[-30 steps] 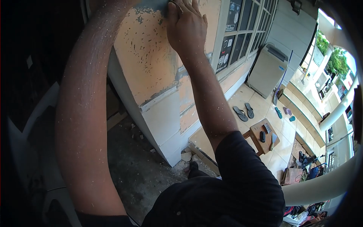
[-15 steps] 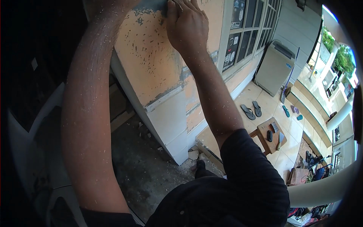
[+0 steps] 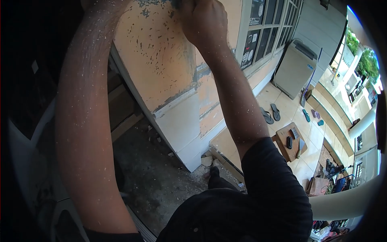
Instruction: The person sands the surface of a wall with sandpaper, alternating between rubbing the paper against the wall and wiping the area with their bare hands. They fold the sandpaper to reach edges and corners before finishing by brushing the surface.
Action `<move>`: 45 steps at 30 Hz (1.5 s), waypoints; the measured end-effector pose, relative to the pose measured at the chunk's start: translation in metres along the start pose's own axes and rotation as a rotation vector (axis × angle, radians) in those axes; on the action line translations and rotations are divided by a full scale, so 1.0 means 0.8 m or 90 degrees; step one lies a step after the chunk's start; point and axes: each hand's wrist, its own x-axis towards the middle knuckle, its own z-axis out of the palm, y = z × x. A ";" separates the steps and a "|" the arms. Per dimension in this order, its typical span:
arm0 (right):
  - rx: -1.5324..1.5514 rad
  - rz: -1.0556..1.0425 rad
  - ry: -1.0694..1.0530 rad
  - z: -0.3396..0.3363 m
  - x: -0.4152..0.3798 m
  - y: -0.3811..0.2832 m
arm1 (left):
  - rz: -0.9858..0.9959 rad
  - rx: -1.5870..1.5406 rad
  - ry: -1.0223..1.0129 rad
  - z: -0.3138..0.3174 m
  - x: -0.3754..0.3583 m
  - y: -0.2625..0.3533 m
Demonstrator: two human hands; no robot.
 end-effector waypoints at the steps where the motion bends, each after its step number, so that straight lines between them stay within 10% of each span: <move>1: 0.035 0.050 -0.038 -0.005 0.001 -0.007 | -0.001 -0.005 -0.009 -0.001 -0.005 0.004; 11: 0.048 -0.094 -0.069 -0.025 0.004 0.022 | -0.048 -0.055 -0.033 -0.021 0.003 0.008; 16: 0.206 0.296 -0.151 -0.060 0.025 -0.036 | -0.039 -0.036 -0.058 -0.019 0.003 0.007; 21: 0.103 0.088 0.148 0.001 0.019 -0.013 | -0.055 -0.042 -0.081 -0.024 0.006 0.009; 32: 0.425 0.154 0.205 0.030 -0.007 0.026 | -0.045 -0.055 -0.062 -0.009 0.000 -0.003; 45: 0.596 0.264 -0.149 -0.040 0.015 0.056 | -0.053 -0.071 -0.075 -0.029 0.007 0.008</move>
